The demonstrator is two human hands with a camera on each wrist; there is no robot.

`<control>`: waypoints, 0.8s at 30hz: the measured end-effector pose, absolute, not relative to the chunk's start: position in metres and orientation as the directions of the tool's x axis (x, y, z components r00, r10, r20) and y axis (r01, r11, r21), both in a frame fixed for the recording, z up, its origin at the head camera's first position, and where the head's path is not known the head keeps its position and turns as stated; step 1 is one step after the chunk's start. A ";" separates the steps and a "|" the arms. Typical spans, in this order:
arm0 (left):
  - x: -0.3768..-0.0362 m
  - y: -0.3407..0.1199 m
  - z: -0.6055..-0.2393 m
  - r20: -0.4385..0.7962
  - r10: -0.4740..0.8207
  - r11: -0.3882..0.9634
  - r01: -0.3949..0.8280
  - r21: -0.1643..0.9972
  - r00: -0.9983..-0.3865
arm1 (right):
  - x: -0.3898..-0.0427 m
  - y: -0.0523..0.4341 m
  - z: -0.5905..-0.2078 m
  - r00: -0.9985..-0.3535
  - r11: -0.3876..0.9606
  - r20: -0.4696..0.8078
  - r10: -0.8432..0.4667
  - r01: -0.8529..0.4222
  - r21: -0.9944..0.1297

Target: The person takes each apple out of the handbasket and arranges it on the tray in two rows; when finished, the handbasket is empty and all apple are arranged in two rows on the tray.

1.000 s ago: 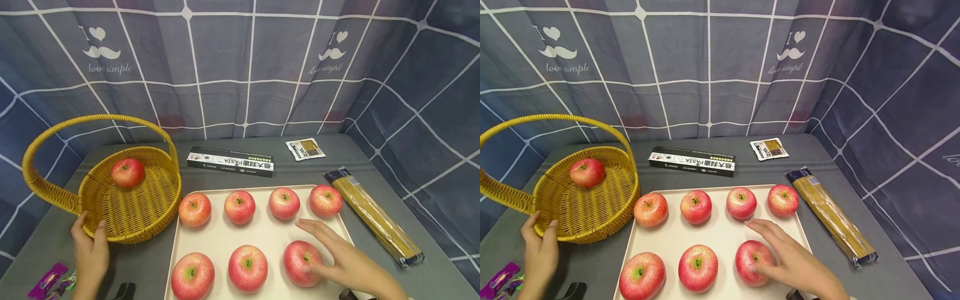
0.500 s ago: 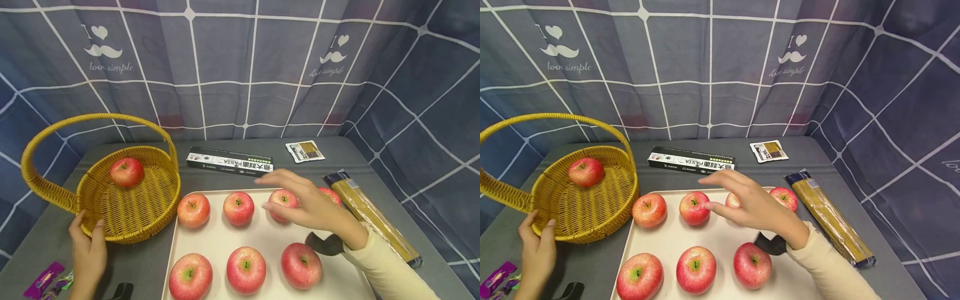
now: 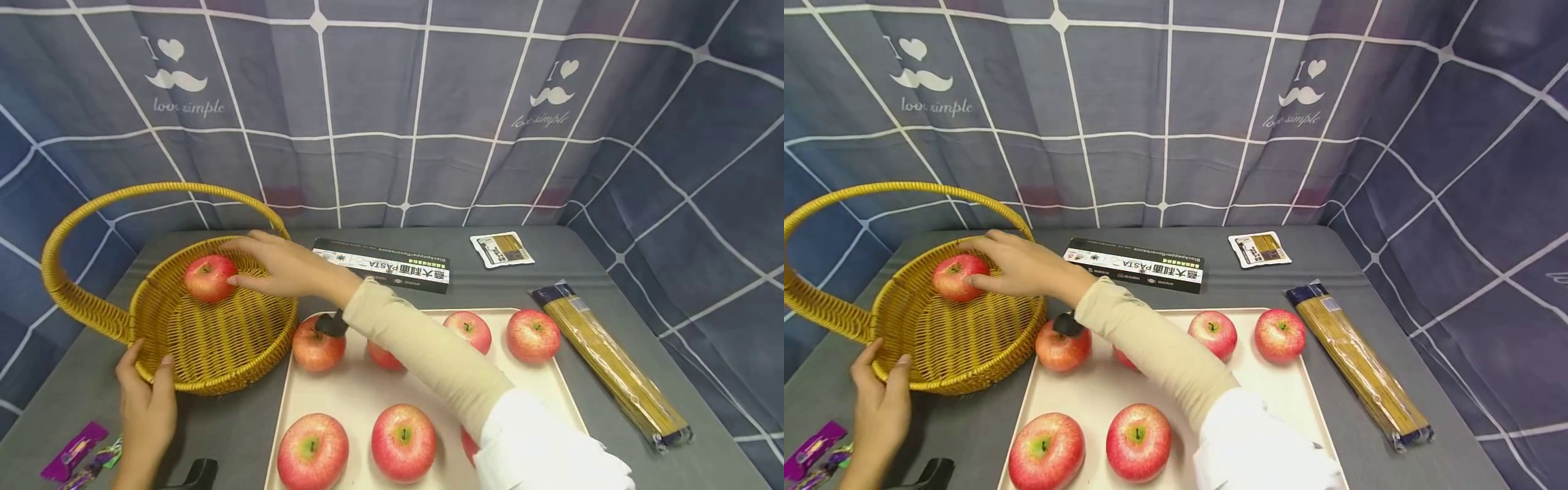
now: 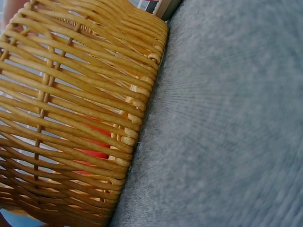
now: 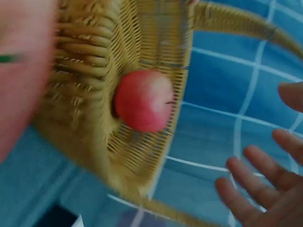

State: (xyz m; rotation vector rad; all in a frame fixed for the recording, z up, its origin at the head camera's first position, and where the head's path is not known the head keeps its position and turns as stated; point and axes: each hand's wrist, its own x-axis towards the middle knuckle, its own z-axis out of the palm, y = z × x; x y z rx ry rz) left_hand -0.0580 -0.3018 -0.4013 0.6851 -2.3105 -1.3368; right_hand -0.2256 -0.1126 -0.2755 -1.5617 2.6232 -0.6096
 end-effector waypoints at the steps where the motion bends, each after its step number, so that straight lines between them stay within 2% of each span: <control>1: -0.058 -0.302 -0.401 0.088 -0.583 0.431 -0.215 0.876 -0.808 | -0.229 -0.125 -0.278 -0.520 0.454 0.131 -0.844 -0.823 -0.341; 6: -0.056 -0.304 -0.400 0.102 -0.574 0.449 -0.208 0.869 -0.813 | -0.239 -0.174 -0.293 -0.637 0.596 -0.034 -0.770 -0.698 -0.398; 9: -0.056 -0.303 -0.400 0.090 -0.565 0.455 -0.219 0.863 -0.820 | -0.240 -0.190 -0.308 -0.700 0.641 -0.093 -0.708 -0.582 -0.500; 13: -0.055 -0.300 -0.398 0.073 -0.555 0.463 -0.235 0.855 -0.829 | -0.239 -0.195 -0.330 -0.753 0.632 -0.138 -0.643 -0.421 -0.651; 18: -0.054 -0.298 -0.397 0.103 -0.563 0.469 -0.214 0.857 -0.820 | -0.240 -0.194 -0.347 -0.720 0.516 -0.163 -0.675 -0.303 -0.801; 24: -0.053 -0.300 -0.397 0.136 -0.566 0.472 -0.184 0.862 -0.813 | -0.236 -0.197 -0.350 -0.602 0.443 -0.206 -0.771 -0.276 -0.853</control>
